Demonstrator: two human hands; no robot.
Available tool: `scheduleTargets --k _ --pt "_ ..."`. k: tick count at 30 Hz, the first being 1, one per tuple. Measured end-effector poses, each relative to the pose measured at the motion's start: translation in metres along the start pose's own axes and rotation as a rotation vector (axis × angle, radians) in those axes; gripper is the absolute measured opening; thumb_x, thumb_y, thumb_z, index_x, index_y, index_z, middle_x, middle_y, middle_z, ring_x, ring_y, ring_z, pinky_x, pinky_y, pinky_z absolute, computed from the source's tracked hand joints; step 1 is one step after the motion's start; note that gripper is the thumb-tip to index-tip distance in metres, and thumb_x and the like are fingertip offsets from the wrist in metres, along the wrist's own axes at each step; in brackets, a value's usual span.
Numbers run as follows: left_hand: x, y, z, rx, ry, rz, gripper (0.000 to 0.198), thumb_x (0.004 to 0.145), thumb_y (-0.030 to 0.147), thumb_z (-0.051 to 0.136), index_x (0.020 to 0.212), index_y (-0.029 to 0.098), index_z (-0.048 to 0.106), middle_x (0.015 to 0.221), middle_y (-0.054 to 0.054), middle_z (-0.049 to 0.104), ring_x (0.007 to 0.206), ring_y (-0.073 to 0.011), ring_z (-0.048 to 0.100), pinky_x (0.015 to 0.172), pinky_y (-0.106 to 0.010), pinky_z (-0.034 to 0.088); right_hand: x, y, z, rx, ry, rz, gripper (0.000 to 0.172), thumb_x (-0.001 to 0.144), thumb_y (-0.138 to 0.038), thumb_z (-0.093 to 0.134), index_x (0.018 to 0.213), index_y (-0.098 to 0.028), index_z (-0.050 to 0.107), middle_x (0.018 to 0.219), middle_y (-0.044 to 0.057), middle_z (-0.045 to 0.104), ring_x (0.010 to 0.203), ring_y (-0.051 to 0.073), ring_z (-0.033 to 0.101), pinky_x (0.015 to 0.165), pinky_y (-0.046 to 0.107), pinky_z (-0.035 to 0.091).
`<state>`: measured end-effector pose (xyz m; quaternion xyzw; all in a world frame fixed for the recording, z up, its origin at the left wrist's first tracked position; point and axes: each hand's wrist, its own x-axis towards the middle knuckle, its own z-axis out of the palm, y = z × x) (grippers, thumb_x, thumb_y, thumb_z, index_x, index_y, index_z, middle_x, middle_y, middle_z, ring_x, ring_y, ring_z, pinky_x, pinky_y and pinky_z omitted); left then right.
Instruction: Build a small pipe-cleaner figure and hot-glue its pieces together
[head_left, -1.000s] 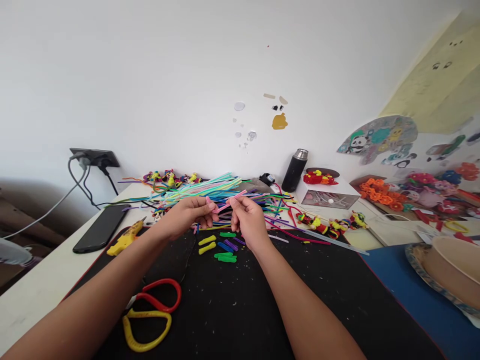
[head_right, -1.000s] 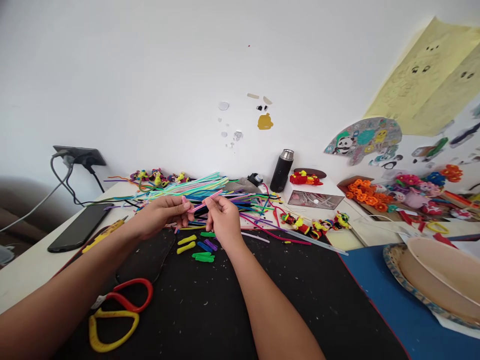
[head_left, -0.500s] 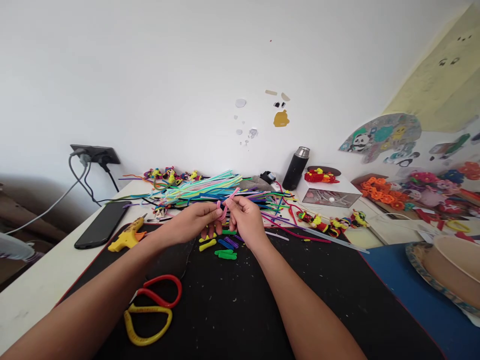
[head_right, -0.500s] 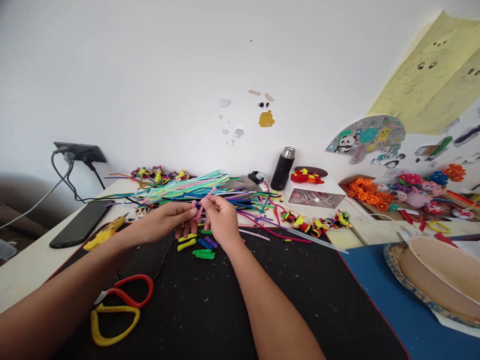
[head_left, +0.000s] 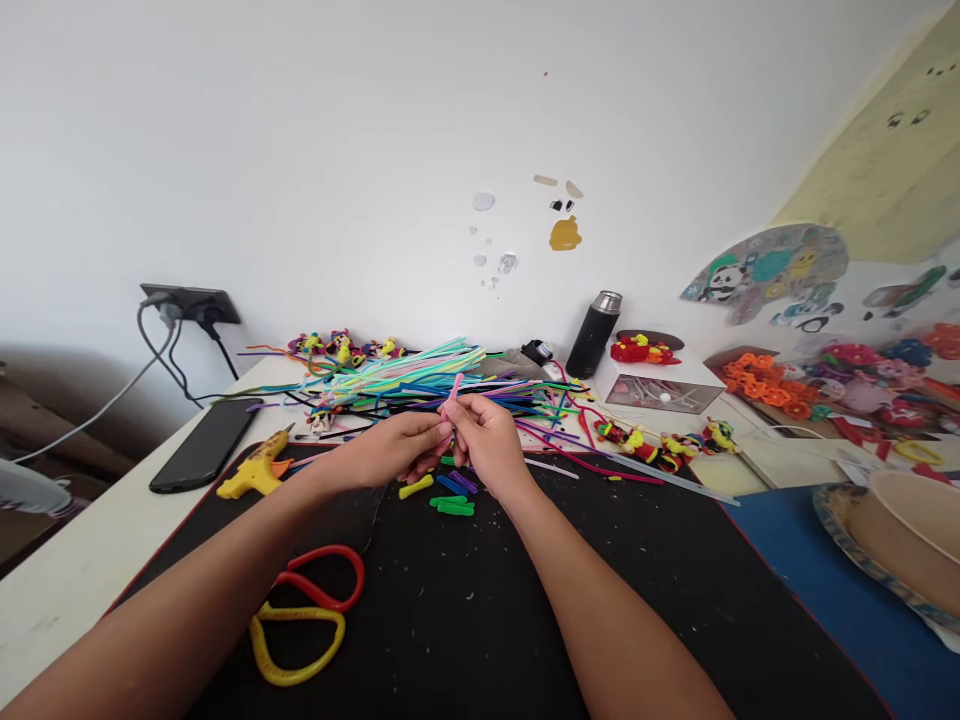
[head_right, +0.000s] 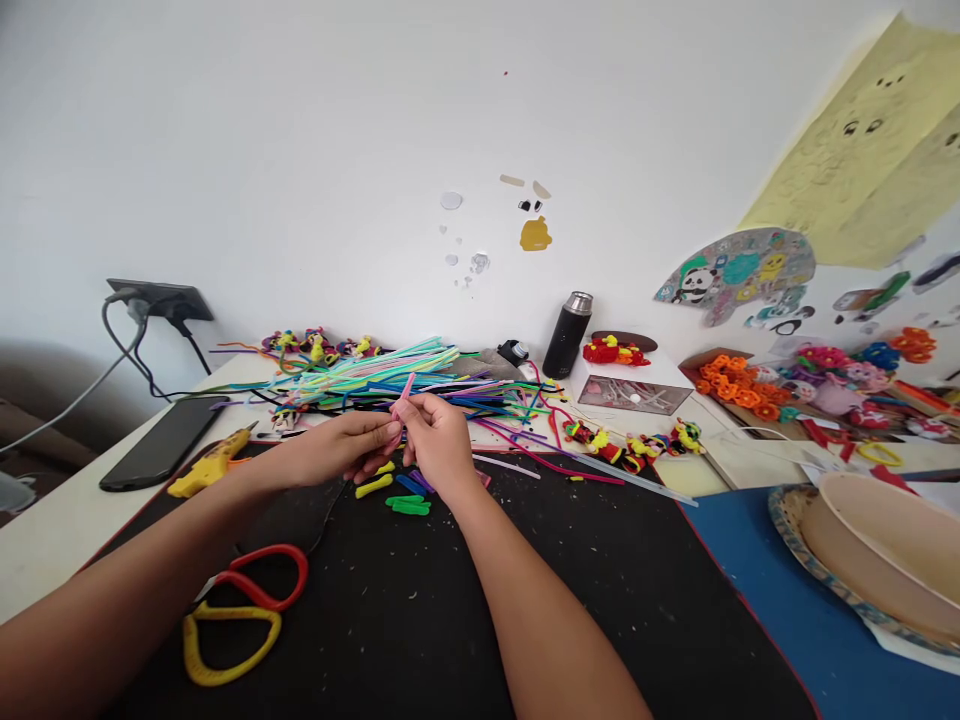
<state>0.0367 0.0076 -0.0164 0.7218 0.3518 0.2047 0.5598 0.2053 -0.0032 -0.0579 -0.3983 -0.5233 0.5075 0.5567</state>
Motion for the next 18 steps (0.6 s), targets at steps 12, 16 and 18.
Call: scheduleTargets --k 12,16,18 --pt "0.0023 -0.0049 -0.0007 -0.417 -0.077 -0.068 0.045 0.092 0.055 0.071 0.070 0.018 0.057 0.059 0.005 0.036 0.046 -0.0081 0.025 0.042 -0.021 0.017 0.0001 -0.0014 0.0019 0.037 0.011 0.039 0.038 0.088 -0.058 0.070 0.085 -0.020 0.066 0.046 -0.010 0.048 0.033 0.009 0.046 0.035 0.020 0.031" --pt "0.0023 -0.0021 -0.0016 -0.424 -0.025 -0.057 0.053 0.090 0.064 0.070 0.069 0.019 0.051 0.059 0.004 0.039 0.046 -0.0072 0.027 0.043 -0.020 0.017 0.0029 0.0015 -0.0008 0.031 0.065 0.013 0.039 0.088 -0.059 0.070 0.083 -0.020 0.065 0.046 -0.010 0.045 0.033 0.009 0.046 0.035 0.021 0.030" --pt "0.0017 0.0018 -0.0014 -0.334 -0.040 -0.014 0.055 0.087 0.067 0.072 0.070 0.018 0.053 0.060 0.005 0.040 0.047 -0.0070 0.027 0.044 -0.020 0.019 0.0038 0.0021 -0.0017 0.044 0.081 -0.005 0.038 0.089 -0.058 0.070 0.083 -0.020 0.065 0.046 -0.010 0.045 0.033 0.009 0.045 0.036 0.021 0.030"
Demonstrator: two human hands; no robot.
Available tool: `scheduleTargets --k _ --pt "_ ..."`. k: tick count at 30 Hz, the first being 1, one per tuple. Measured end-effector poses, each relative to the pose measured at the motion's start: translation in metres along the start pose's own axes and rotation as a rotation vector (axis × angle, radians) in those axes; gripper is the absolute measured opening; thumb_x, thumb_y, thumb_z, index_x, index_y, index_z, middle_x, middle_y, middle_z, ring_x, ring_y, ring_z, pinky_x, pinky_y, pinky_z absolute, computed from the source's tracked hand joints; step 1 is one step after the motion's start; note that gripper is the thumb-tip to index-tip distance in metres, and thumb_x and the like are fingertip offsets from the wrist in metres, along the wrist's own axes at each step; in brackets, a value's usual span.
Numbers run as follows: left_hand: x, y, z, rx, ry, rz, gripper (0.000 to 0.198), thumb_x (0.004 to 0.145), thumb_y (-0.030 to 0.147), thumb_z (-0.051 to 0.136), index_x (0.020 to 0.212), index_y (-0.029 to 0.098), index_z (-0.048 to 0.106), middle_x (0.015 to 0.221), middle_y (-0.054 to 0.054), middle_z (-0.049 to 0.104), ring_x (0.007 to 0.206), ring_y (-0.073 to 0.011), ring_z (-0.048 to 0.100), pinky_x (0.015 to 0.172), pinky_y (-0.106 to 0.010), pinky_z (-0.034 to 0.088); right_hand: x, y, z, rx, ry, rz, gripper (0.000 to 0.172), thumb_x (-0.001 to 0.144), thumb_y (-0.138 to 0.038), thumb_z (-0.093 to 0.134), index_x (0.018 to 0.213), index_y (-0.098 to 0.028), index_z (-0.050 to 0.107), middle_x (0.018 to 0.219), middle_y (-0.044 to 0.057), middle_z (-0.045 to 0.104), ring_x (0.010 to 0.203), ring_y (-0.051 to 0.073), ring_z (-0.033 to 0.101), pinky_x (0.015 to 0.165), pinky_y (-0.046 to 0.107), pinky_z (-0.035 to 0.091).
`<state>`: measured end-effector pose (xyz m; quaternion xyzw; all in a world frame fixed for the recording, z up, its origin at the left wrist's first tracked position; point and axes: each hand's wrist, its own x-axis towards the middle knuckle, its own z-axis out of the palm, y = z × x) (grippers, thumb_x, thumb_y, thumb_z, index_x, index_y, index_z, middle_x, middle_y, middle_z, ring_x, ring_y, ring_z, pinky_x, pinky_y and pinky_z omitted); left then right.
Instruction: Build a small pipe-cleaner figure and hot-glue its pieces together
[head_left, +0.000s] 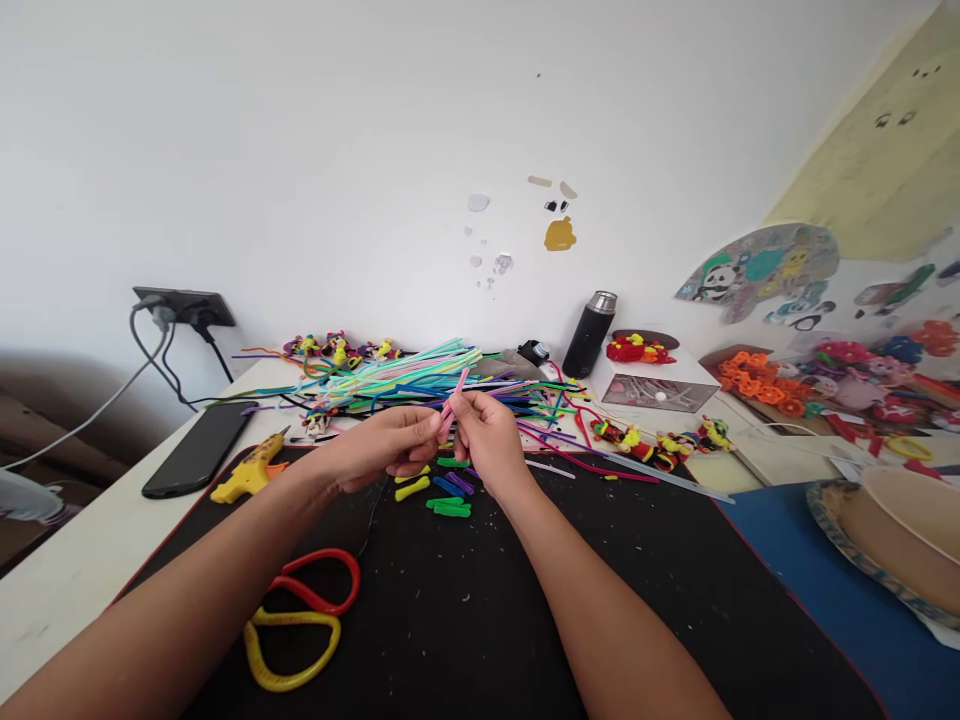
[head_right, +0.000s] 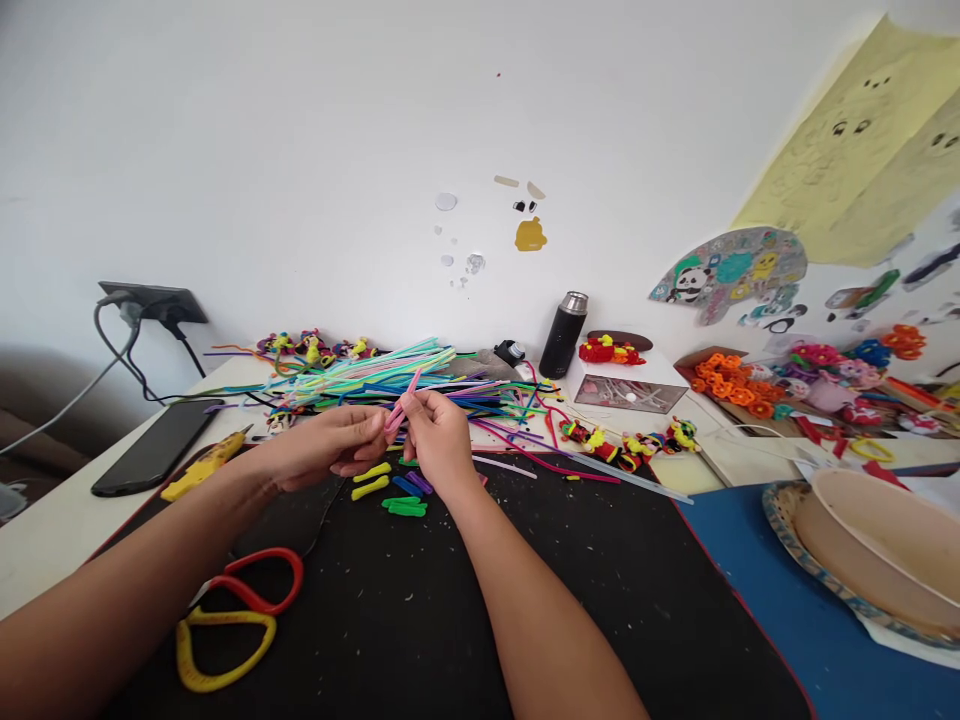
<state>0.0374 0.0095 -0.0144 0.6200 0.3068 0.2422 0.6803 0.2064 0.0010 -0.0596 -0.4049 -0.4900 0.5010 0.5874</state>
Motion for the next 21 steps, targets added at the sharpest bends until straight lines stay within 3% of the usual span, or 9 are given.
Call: scheduleTargets --k 4,8,16,21 --pt "0.001 0.003 0.005 0.299 0.042 0.063 0.045 0.081 0.060 0.080 0.085 0.017 0.068 0.068 0.002 0.054 0.055 -0.0113 0.040 0.049 -0.021 0.031 0.000 -0.001 0.000 0.003 0.015 0.004 0.039 0.088 -0.059 0.070 0.084 -0.021 0.065 0.047 -0.009 0.049 0.034 0.009 0.042 0.036 0.022 0.031" --pt "0.001 -0.001 0.009 0.573 0.202 0.086 0.041 0.082 0.059 0.075 0.078 0.018 0.069 0.069 0.000 0.060 0.065 -0.0179 0.051 0.057 -0.024 0.039 -0.001 -0.003 0.001 -0.027 0.037 0.031 0.041 0.086 -0.061 0.071 0.085 -0.021 0.066 0.049 -0.008 0.050 0.034 0.010 0.041 0.035 0.023 0.031" --pt "-0.002 -0.001 0.008 0.964 0.316 0.038 0.040 0.098 0.049 0.052 0.071 0.021 0.063 0.062 -0.001 0.055 0.057 -0.0186 0.045 0.056 -0.029 0.025 -0.003 -0.001 0.001 -0.075 0.023 -0.028 0.035 0.090 -0.055 0.067 0.087 -0.020 0.065 0.049 -0.008 0.052 0.033 0.009 0.043 0.036 0.022 0.032" --pt "0.000 -0.001 0.012 1.103 0.351 0.018 0.035 0.099 0.039 0.052 0.069 0.023 0.057 0.060 -0.003 0.058 0.053 -0.0200 0.048 0.058 -0.032 0.021 -0.003 -0.001 0.001 -0.090 0.020 -0.035 0.037 0.091 -0.057 0.068 0.086 -0.021 0.066 0.048 -0.009 0.050 0.034 0.010 0.045 0.037 0.022 0.033"
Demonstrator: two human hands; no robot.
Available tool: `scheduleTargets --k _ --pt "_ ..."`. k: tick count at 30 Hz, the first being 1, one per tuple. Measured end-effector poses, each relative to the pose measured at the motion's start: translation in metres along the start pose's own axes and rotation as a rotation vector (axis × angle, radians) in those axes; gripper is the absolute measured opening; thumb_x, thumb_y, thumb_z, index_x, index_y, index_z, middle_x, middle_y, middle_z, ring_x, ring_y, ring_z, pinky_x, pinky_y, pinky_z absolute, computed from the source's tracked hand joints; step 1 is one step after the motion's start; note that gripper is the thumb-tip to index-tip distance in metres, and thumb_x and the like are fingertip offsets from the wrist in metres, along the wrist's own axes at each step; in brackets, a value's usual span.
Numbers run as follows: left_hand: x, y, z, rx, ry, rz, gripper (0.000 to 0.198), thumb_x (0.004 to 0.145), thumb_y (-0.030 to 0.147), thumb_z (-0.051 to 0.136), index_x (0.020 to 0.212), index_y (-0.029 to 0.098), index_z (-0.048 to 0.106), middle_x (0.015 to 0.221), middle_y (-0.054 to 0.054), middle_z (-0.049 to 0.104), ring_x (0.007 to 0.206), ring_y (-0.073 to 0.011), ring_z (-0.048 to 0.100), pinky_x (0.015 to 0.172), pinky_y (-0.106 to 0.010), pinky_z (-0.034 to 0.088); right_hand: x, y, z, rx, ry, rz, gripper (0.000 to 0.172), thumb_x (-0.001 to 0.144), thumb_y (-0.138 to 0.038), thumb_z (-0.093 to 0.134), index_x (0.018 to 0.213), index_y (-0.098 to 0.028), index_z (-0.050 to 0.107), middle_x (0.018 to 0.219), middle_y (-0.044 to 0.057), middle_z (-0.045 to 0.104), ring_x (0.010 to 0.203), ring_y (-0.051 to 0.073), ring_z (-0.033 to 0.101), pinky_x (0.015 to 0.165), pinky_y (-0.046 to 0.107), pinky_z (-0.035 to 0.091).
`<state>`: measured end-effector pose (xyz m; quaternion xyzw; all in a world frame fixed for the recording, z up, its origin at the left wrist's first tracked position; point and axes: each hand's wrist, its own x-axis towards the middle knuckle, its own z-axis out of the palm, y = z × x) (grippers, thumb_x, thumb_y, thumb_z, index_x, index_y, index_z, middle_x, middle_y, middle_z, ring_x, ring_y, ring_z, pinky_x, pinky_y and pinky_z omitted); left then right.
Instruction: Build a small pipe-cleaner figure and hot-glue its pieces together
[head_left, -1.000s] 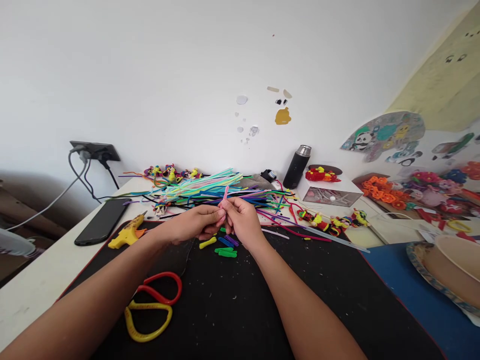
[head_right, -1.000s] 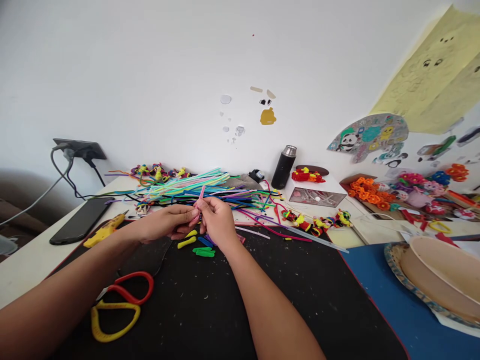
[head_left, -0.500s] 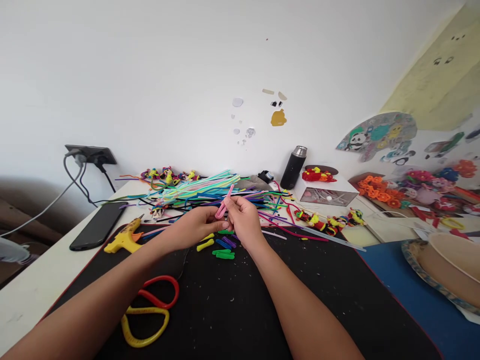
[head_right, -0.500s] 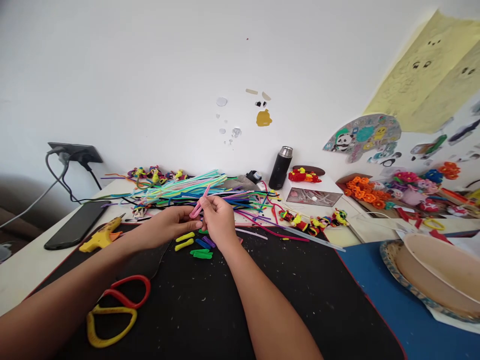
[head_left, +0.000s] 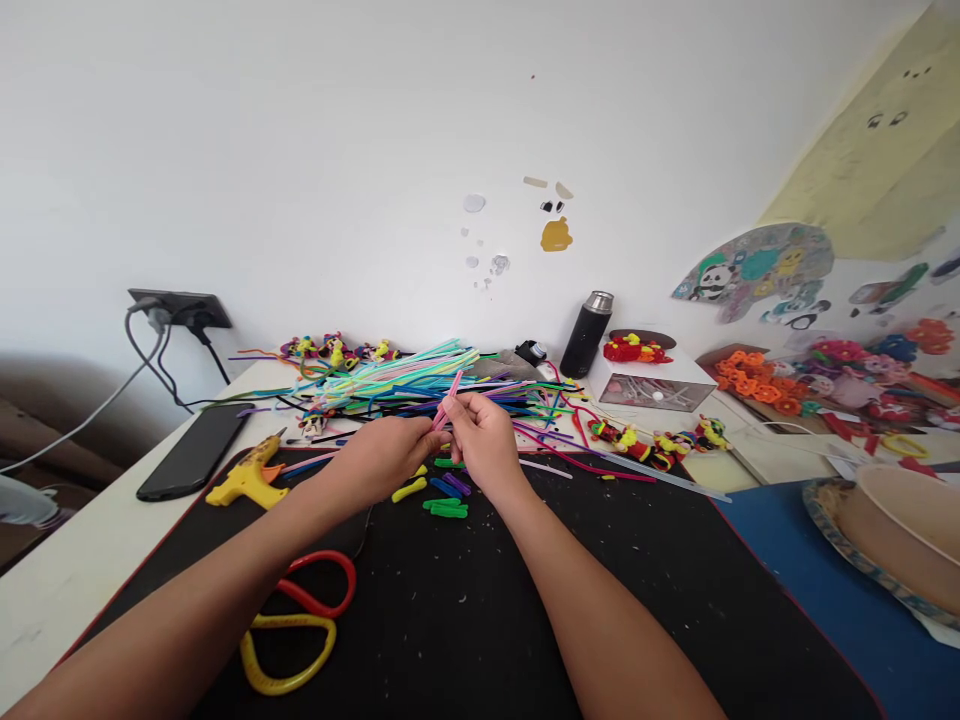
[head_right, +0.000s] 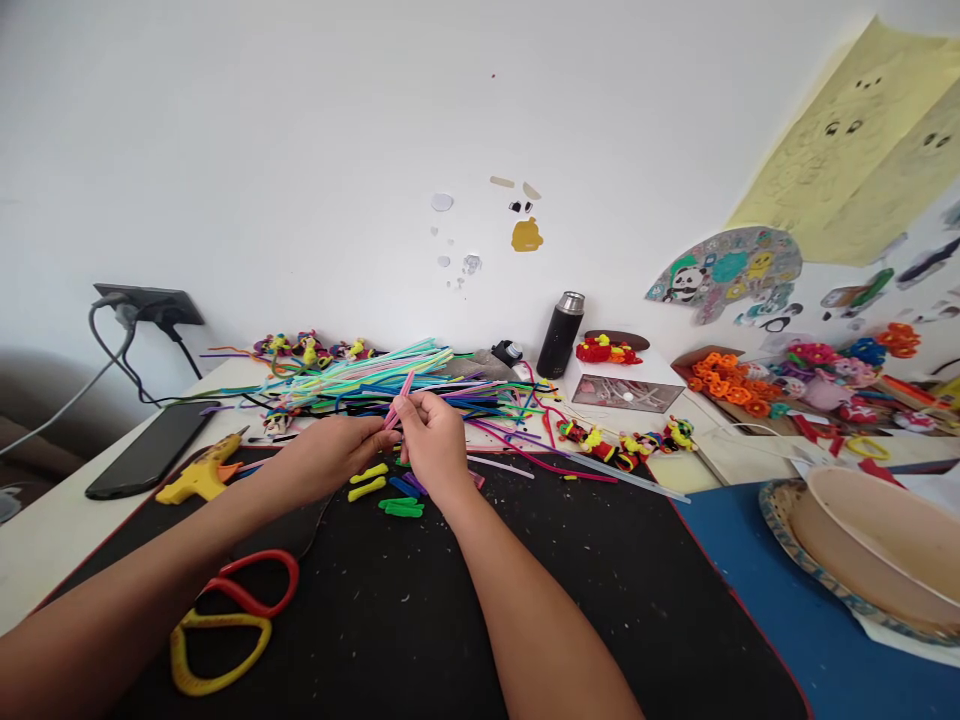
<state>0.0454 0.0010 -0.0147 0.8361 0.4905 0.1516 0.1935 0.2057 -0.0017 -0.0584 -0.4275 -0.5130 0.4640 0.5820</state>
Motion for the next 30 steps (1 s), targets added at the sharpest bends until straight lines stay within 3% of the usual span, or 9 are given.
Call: scheduleTargets --k 5,10,14,21,26,30 --pt "0.0019 -0.0024 -0.0007 0.062 -0.034 -0.014 0.033 0.100 0.030 0.047 0.068 0.024 0.050 0.061 -0.004 0.061 0.054 -0.0215 0.052 0.058 -0.032 0.023 -0.0011 -0.0039 0.0005 -0.012 -0.002 0.004 0.041 0.090 -0.062 0.068 0.083 -0.022 0.064 0.047 -0.008 0.048 0.033 0.011 0.044 0.037 0.023 0.031" --pt "0.0030 -0.0038 -0.0020 0.088 -0.087 -0.010 0.031 0.099 0.025 0.040 0.070 0.024 0.052 0.066 -0.006 0.067 0.057 -0.0215 0.058 0.059 -0.031 0.030 -0.0013 -0.0017 0.0009 -0.034 -0.008 0.008 0.041 0.090 -0.061 0.067 0.083 -0.021 0.065 0.046 -0.009 0.048 0.034 0.011 0.045 0.037 0.023 0.031" --pt "0.0014 -0.0003 -0.0054 0.029 -0.092 0.007 0.038 0.100 0.034 0.037 0.066 0.024 0.052 0.059 -0.004 0.064 0.053 -0.0202 0.055 0.057 -0.030 0.034 -0.0005 -0.0007 0.0003 -0.039 -0.010 0.001 0.038 0.092 -0.056 0.066 0.084 -0.020 0.065 0.046 -0.009 0.048 0.034 0.011 0.045 0.038 0.022 0.031" --pt "0.0023 -0.0004 -0.0063 -0.367 -0.053 -0.038 0.053 0.095 0.066 0.043 0.073 0.021 0.061 0.065 -0.003 0.068 0.055 -0.0183 0.061 0.054 -0.028 0.045 0.0005 -0.0065 -0.0011 0.031 0.004 0.004 0.037 0.090 -0.056 0.066 0.084 -0.020 0.064 0.045 -0.011 0.044 0.032 0.009 0.043 0.036 0.021 0.027" --pt "0.0028 -0.0028 -0.0036 -0.472 -0.015 -0.002 0.044 0.094 0.062 0.050 0.083 0.021 0.061 0.068 -0.002 0.067 0.059 -0.0193 0.066 0.056 -0.028 0.050 -0.0005 -0.0040 0.0003 0.063 -0.037 0.016 0.038 0.090 -0.057 0.066 0.084 -0.019 0.063 0.044 -0.011 0.043 0.032 0.009 0.043 0.036 0.021 0.027" --pt "0.0027 -0.0053 -0.0057 -0.361 0.010 0.016 0.045 0.098 0.056 0.045 0.077 0.020 0.062 0.059 0.000 0.060 0.053 -0.0164 0.056 0.053 -0.026 0.042 -0.0015 -0.0044 0.0014 0.068 -0.057 0.025 0.038 0.090 -0.056 0.067 0.085 -0.019 0.064 0.044 -0.011 0.044 0.032 0.009 0.044 0.036 0.020 0.028"
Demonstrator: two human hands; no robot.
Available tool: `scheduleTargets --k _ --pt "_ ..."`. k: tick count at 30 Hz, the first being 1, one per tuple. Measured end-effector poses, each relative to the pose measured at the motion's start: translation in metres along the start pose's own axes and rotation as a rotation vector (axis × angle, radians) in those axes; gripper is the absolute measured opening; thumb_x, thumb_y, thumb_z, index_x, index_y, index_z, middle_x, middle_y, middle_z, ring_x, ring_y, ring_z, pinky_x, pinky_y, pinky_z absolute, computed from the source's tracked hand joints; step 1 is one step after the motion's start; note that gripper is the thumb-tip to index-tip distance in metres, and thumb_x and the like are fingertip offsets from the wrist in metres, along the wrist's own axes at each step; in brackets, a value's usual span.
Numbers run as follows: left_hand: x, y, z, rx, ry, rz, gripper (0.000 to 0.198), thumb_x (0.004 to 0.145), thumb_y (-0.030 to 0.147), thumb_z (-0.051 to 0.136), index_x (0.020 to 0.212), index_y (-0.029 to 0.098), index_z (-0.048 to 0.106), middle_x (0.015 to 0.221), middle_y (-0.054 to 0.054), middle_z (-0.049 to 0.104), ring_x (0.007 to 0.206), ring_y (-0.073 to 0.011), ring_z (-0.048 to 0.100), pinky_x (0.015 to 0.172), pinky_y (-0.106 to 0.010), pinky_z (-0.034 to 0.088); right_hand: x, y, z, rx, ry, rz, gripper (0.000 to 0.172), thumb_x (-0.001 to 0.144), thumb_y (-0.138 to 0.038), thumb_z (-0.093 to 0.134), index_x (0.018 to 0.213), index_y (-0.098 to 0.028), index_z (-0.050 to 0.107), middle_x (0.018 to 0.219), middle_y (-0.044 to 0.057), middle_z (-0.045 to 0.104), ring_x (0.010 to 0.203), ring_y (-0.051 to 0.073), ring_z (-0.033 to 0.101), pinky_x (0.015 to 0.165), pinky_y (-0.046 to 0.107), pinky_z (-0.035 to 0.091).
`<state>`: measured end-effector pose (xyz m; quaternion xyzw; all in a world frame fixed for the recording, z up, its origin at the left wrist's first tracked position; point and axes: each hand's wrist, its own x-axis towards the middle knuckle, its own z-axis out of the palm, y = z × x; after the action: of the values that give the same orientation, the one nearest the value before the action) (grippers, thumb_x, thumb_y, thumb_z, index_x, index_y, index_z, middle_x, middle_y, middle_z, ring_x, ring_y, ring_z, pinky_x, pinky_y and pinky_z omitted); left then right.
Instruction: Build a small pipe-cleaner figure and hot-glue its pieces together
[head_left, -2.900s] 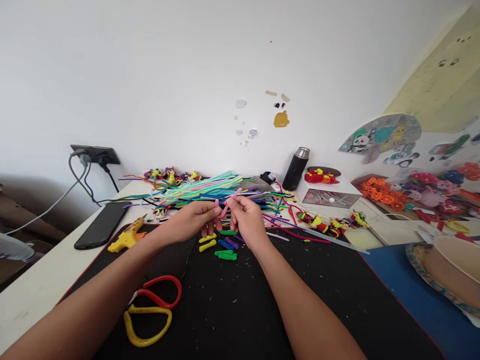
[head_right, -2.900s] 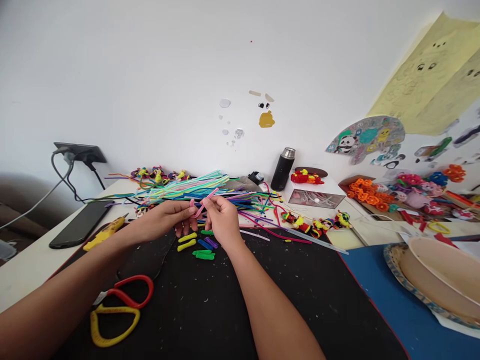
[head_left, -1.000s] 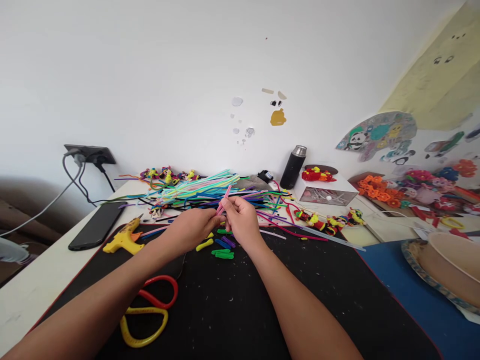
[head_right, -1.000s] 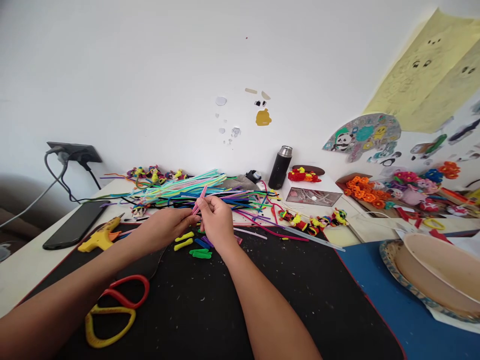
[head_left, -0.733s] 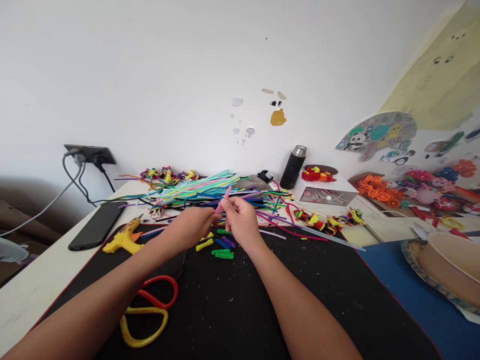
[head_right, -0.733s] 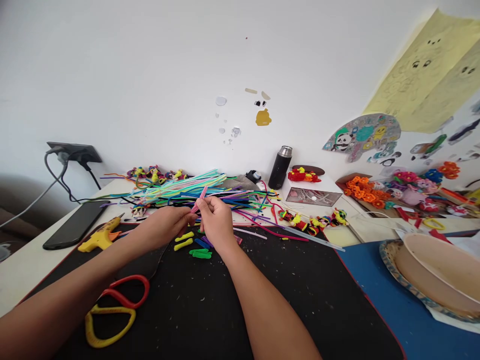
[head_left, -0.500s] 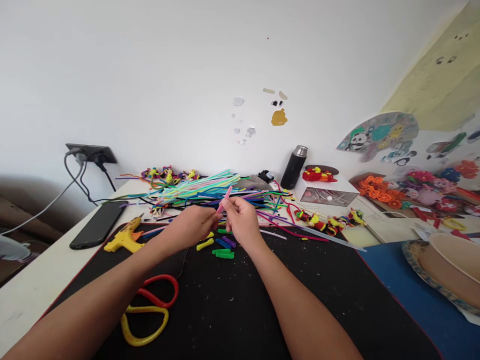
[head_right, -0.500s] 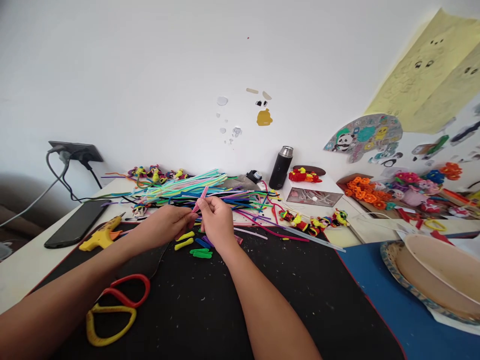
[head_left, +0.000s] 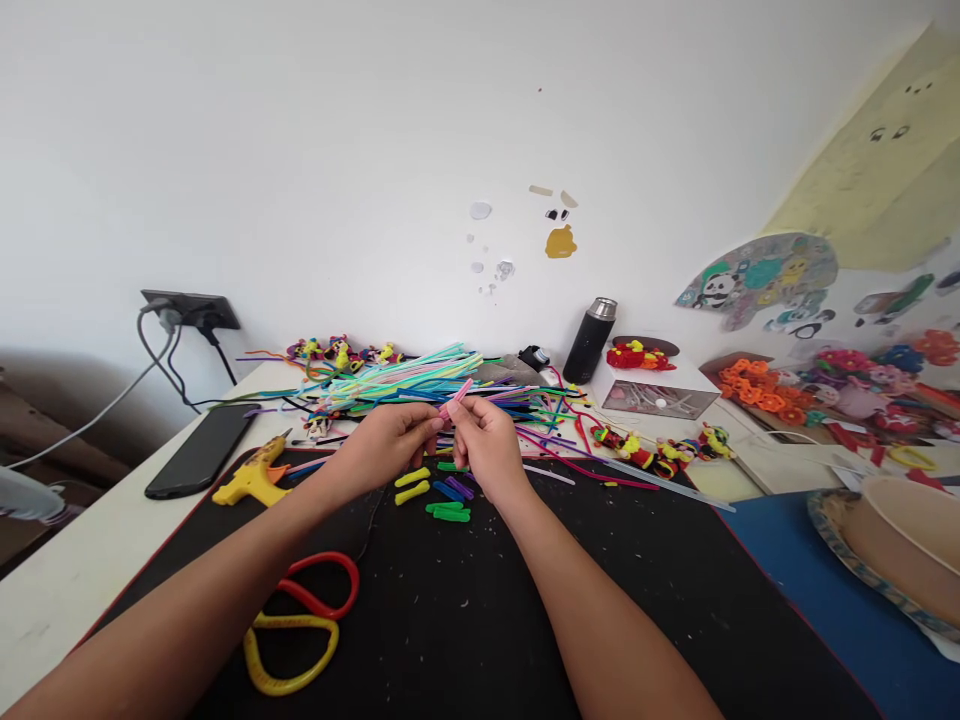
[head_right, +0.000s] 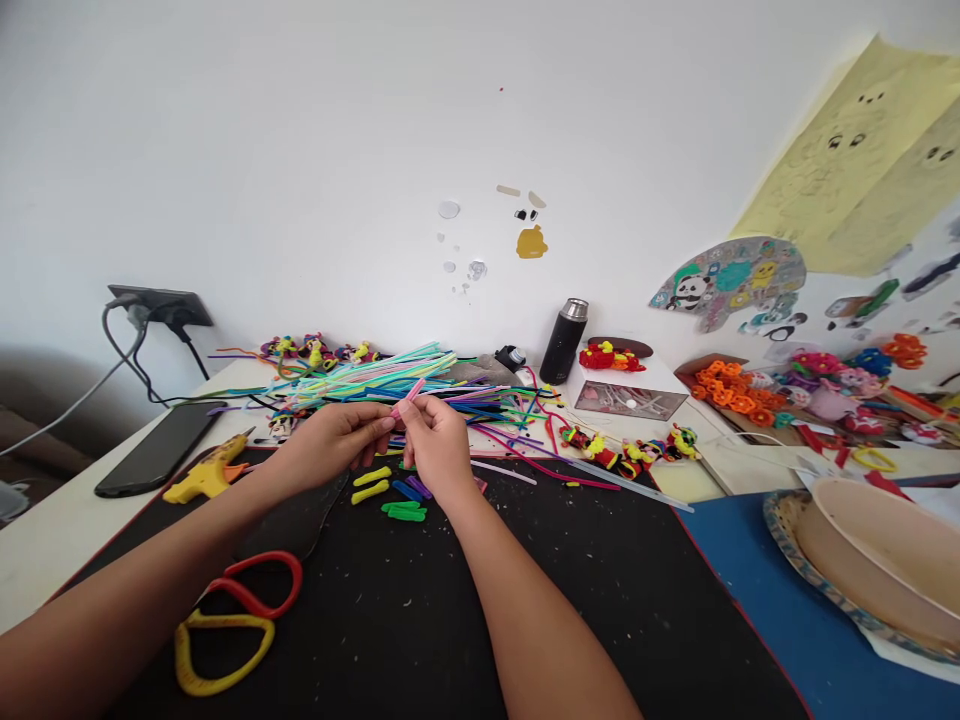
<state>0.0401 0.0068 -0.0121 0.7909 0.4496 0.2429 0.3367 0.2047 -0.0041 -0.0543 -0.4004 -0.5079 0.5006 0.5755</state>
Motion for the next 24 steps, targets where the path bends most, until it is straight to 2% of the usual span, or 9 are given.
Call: scheduleTargets --k 5,9,12,15,18,24 --pt "0.001 -0.004 -0.007 0.136 0.009 0.086 0.046 0.100 0.051 0.044 0.072 0.019 0.061 0.063 0.000 0.058 0.058 -0.0157 0.050 0.056 -0.026 0.037 0.001 0.000 -0.001 -0.011 -0.007 0.008 0.039 0.091 -0.057 0.066 0.085 -0.019 0.064 0.045 -0.010 0.047 0.033 0.009 0.044 0.037 0.021 0.030" --pt "0.001 -0.005 -0.011 0.124 -0.011 0.078 0.046 0.100 0.053 0.046 0.072 0.019 0.061 0.063 0.000 0.058 0.058 -0.0159 0.051 0.056 -0.027 0.037 0.001 0.002 -0.003 -0.055 -0.015 -0.021 0.038 0.093 -0.056 0.065 0.083 -0.020 0.063 0.044 -0.010 0.045 0.033 0.009 0.045 0.039 0.021 0.032" --pt "0.001 -0.005 -0.012 -0.043 -0.045 0.020 0.040 0.096 0.056 0.053 0.086 0.019 0.066 0.065 0.000 0.062 0.057 -0.0165 0.055 0.055 -0.027 0.041 0.001 0.002 -0.003 -0.099 -0.023 -0.033 0.036 0.095 -0.054 0.064 0.081 -0.021 0.060 0.044 -0.010 0.044 0.033 0.010 0.046 0.039 0.021 0.032" --pt "0.004 -0.007 -0.013 -0.286 -0.061 -0.030 0.039 0.090 0.056 0.065 0.102 0.020 0.064 0.071 0.001 0.068 0.056 -0.0160 0.059 0.053 -0.026 0.046 0.000 0.000 -0.002 -0.110 -0.027 -0.017 0.035 0.094 -0.053 0.064 0.081 -0.021 0.060 0.045 -0.010 0.045 0.033 0.010 0.046 0.037 0.021 0.031" --pt "0.007 -0.011 -0.016 -0.419 -0.035 -0.058 0.040 0.083 0.054 0.075 0.097 0.020 0.061 0.073 0.001 0.068 0.056 -0.0143 0.061 0.051 -0.025 0.047 -0.001 0.001 -0.002 -0.118 -0.038 -0.015 0.036 0.094 -0.054 0.064 0.080 -0.021 0.060 0.047 -0.010 0.046 0.033 0.010 0.045 0.037 0.022 0.031" --pt "0.008 -0.014 -0.020 -0.448 0.004 -0.059 0.042 0.078 0.054 0.080 0.096 0.020 0.062 0.074 0.002 0.066 0.058 -0.0143 0.062 0.050 -0.024 0.048 -0.002 0.005 -0.002 -0.151 -0.085 -0.006 0.035 0.095 -0.054 0.064 0.083 -0.021 0.062 0.046 -0.010 0.046 0.033 0.010 0.045 0.037 0.021 0.030"
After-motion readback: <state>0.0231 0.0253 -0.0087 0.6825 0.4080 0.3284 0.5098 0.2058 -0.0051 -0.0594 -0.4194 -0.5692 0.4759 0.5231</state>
